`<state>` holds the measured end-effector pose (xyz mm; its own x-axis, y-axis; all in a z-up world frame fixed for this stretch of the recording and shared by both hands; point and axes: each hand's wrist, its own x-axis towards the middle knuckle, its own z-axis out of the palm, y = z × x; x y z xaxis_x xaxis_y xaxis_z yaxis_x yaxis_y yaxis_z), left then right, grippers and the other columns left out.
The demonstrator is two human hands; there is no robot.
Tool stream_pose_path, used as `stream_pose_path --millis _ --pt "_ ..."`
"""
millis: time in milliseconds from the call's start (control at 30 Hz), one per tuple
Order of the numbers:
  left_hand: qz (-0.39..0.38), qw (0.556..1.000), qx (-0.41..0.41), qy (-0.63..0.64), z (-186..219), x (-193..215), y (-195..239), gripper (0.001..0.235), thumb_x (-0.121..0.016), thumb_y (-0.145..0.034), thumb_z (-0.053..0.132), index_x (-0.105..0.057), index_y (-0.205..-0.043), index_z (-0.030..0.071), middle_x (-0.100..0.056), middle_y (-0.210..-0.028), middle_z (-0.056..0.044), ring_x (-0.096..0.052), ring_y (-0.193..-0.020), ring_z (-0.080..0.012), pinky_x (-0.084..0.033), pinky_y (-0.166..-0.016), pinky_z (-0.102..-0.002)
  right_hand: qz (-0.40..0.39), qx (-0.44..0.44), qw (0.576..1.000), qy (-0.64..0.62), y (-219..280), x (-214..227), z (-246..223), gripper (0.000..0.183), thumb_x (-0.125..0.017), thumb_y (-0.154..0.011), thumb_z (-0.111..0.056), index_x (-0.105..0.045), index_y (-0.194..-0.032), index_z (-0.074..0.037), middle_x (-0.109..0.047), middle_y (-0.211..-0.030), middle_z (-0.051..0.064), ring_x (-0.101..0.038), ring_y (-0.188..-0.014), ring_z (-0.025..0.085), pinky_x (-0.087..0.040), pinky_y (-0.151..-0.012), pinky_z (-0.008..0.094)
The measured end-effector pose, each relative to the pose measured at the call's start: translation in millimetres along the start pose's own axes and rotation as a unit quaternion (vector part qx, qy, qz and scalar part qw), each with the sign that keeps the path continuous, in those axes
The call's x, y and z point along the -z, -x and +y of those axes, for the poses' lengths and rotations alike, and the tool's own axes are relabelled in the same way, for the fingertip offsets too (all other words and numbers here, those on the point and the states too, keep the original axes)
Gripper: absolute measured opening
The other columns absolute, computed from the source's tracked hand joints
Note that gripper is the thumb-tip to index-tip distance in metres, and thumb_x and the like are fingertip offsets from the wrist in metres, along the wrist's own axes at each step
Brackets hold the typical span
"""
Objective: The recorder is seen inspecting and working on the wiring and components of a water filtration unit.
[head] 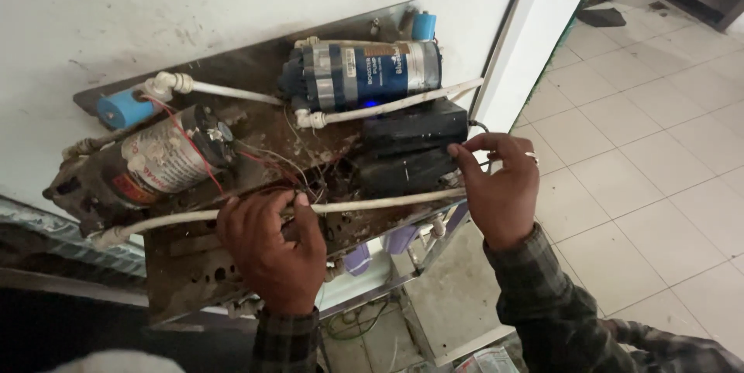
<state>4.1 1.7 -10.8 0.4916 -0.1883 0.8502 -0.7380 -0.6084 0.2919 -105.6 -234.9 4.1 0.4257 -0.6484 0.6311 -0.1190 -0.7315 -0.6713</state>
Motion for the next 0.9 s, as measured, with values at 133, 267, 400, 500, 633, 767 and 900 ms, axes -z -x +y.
stream_pose_path --millis 133,267,400,500,633,767,900 --pt "0.004 1.000 0.004 0.016 2.2 2.5 -1.9 0.015 -0.069 -0.102 0.020 -0.068 -0.105 0.005 -0.069 -0.104 -0.011 -0.061 -0.111 -0.0308 -0.040 -0.118 -0.058 -0.019 -0.127 0.990 -0.058 0.5 -0.1 -5.0 0.017 -0.085 -0.088 -0.015 -0.075 -0.097 -0.005 -0.069 -0.092 0.007 -0.062 -0.074 0.020 -0.052 -0.066 0.033" --pt "0.015 1.000 -0.012 0.013 0.9 0.9 -3.1 0.014 -0.070 -0.103 0.018 -0.068 -0.104 0.004 -0.069 -0.103 -0.011 -0.061 -0.110 -0.0311 -0.041 -0.117 -0.057 -0.024 0.045 0.997 -0.055 -2.7 3.8 4.5 0.009 -0.083 -0.091 -0.007 -0.078 -0.098 -0.004 -0.072 -0.089 0.006 -0.061 -0.084 0.021 -0.051 -0.070 0.035" --pt "0.004 1.000 -0.001 0.005 1.9 1.4 -3.8 0.012 -0.071 -0.101 0.017 -0.068 -0.102 0.005 -0.070 -0.100 -0.010 -0.062 -0.109 -0.0292 -0.041 -0.117 -0.057 -0.059 0.195 0.978 0.038 -5.2 13.1 0.7 0.021 -0.082 -0.088 -0.005 -0.077 -0.109 -0.005 -0.071 -0.104 0.009 -0.059 -0.108 0.030 -0.054 -0.083 0.040" --pt "0.014 1.000 -0.016 0.012 4.2 3.2 -5.5 0.014 -0.071 -0.102 0.017 -0.068 -0.104 0.004 -0.071 -0.102 -0.011 -0.062 -0.111 -0.0303 -0.040 -0.117 -0.057 -0.139 0.215 0.965 0.051 -8.1 23.1 -5.7 0.044 -0.084 -0.079 -0.009 -0.071 -0.120 -0.001 -0.066 -0.118 0.015 -0.055 -0.114 0.033 -0.051 -0.091 0.047" --pt "0.006 1.000 -0.015 0.017 4.6 5.1 -4.7 0.015 -0.070 -0.103 0.017 -0.067 -0.103 0.003 -0.070 -0.103 -0.012 -0.062 -0.110 -0.0307 -0.041 -0.116 -0.056 -0.191 0.210 0.956 0.071 -12.8 24.3 -7.7 0.054 -0.085 -0.076 -0.014 -0.070 -0.127 -0.006 -0.061 -0.122 0.017 -0.053 -0.118 0.036 -0.050 -0.090 0.049" --pt "0.019 1.000 -0.017 0.012 1.4 -0.7 -2.2 0.015 -0.069 -0.104 0.019 -0.068 -0.104 0.004 -0.069 -0.102 -0.012 -0.061 -0.109 -0.0314 -0.041 -0.117 -0.057 -0.215 0.246 0.935 0.137 -22.5 27.0 -13.0 0.055 -0.086 -0.074 -0.016 -0.070 -0.126 -0.009 -0.061 -0.115 0.016 -0.050 -0.117 0.039 -0.048 -0.094 0.051" --pt "0.025 1.000 -0.011 0.002 1.4 -2.2 -0.3 0.016 -0.069 -0.104 0.021 -0.069 -0.103 0.005 -0.068 -0.102 -0.013 -0.060 -0.109 -0.0317 -0.041 -0.118 -0.056 -0.257 0.258 0.908 0.208 -27.7 28.9 -19.9 0.057 -0.085 -0.074 -0.024 -0.068 -0.126 -0.011 -0.060 -0.110 0.014 -0.048 -0.116 0.036 -0.042 -0.095 0.053"
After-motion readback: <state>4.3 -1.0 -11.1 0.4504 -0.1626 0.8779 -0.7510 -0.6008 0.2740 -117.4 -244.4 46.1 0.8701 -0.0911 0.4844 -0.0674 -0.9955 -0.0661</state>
